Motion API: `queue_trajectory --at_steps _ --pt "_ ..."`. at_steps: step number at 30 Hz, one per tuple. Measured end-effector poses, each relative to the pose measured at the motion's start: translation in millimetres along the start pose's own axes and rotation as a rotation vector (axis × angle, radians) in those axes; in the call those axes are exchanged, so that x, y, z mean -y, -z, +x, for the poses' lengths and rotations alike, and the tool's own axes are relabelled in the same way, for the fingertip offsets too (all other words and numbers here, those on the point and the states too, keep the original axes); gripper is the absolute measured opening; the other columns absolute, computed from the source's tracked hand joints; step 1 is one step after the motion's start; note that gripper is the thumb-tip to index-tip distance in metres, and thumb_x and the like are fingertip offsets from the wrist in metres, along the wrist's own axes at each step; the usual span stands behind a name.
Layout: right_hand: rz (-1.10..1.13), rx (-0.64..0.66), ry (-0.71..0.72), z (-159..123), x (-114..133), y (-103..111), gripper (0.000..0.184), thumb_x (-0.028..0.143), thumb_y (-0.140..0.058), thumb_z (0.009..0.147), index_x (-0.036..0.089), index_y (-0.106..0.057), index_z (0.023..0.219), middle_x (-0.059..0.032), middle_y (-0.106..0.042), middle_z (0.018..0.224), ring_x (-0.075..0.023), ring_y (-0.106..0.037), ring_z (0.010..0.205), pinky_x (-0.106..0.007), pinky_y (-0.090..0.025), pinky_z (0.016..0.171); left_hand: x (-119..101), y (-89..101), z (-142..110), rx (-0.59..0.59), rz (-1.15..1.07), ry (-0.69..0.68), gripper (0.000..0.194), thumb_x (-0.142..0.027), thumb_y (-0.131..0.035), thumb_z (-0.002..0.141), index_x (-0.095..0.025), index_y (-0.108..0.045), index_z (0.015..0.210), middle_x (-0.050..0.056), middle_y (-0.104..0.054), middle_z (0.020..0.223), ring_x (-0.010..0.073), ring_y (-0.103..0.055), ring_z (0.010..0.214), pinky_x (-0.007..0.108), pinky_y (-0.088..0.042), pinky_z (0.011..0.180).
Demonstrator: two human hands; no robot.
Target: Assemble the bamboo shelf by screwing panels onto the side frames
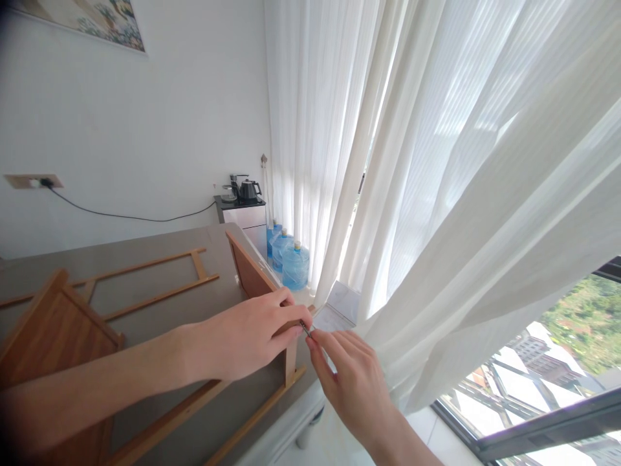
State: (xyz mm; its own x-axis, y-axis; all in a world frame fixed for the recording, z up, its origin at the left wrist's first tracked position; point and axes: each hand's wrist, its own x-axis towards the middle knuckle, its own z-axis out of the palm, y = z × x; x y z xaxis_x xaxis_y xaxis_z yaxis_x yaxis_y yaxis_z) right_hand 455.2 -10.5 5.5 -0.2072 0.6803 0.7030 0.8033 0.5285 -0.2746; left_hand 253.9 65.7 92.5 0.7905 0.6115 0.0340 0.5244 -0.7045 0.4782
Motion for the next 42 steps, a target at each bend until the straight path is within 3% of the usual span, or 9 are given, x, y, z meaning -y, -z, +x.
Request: queue_trajectory --at_steps 8,16,24,34,36,38,42 --pt "-0.213 0.058 0.234 8 -1 19 0.024 0.004 -0.054 0.099 0.017 -0.059 0.119 -0.0065 -0.074 0.094 -0.0172 -0.063 0.072 -0.032 -0.044 0.066 1 1.0 1 0.017 0.022 -0.003 0.035 -0.039 -0.033 0.106 -0.036 -0.064 0.122 0.004 -0.056 0.109 0.0219 -0.065 0.094 0.043 -0.053 0.091" --pt "-0.197 0.069 0.282 7 -6 17 0.031 -0.001 -0.053 0.097 0.013 -0.058 0.124 -0.0084 -0.074 0.1 -0.0175 -0.063 0.078 -0.032 -0.043 0.069 3 -1.3 0 0.015 0.013 -0.017 0.034 -0.04 -0.034 0.106 -0.036 -0.064 0.122 0.004 -0.056 0.111 0.0221 -0.065 0.097 0.046 -0.052 0.096" --pt "-0.233 0.113 0.3 8 -7 20 0.026 0.0 -0.056 0.097 0.01 -0.061 0.12 -0.0095 -0.073 0.101 -0.0178 -0.061 0.078 -0.032 -0.041 0.067 3 0.0 1 0.023 0.016 -0.014 0.033 -0.039 -0.034 0.106 -0.036 -0.063 0.122 0.003 -0.055 0.111 0.0215 -0.065 0.097 0.045 -0.052 0.096" --pt "-0.377 0.142 0.447 13 -14 30 0.032 0.002 -0.051 0.098 0.005 -0.059 0.129 -0.0154 -0.072 0.111 -0.0241 -0.064 0.089 -0.037 -0.046 0.073 2 0.5 0 0.02 0.02 -0.016 0.033 -0.039 -0.034 0.106 -0.036 -0.062 0.122 0.004 -0.056 0.11 0.0214 -0.064 0.095 0.043 -0.052 0.092" --pt "-0.327 0.156 0.408 15 -13 30 0.027 0.004 -0.051 0.099 0.01 -0.063 0.123 -0.0125 -0.074 0.106 -0.0221 -0.065 0.084 -0.036 -0.047 0.071 2 0.7 0 0.019 0.018 -0.019 0.033 -0.037 -0.034 0.106 -0.036 -0.063 0.122 0.004 -0.056 0.11 0.0214 -0.064 0.095 0.043 -0.052 0.092" --pt "-0.171 0.173 0.261 17 -11 27 0.02 0.011 -0.052 0.102 0.017 -0.068 0.113 -0.0068 -0.074 0.095 -0.0182 -0.063 0.074 -0.033 -0.048 0.067 2 0.9 0 0.019 0.017 -0.021 0.032 -0.037 -0.035 0.106 -0.035 -0.063 0.121 0.004 -0.056 0.11 0.0217 -0.064 0.096 0.043 -0.051 0.093" --pt "0.358 0.286 -0.307 21 -1 18 0.025 0.038 -0.053 0.105 0.023 -0.072 0.097 -0.0014 -0.073 0.08 -0.0154 -0.066 0.07 -0.025 -0.048 0.056 1 0.8 0 0.022 0.0 -0.031 0.032 -0.034 -0.036 0.105 -0.032 -0.065 0.117 0.004 -0.057 0.108 0.0217 -0.064 0.097 0.043 -0.05 0.094"
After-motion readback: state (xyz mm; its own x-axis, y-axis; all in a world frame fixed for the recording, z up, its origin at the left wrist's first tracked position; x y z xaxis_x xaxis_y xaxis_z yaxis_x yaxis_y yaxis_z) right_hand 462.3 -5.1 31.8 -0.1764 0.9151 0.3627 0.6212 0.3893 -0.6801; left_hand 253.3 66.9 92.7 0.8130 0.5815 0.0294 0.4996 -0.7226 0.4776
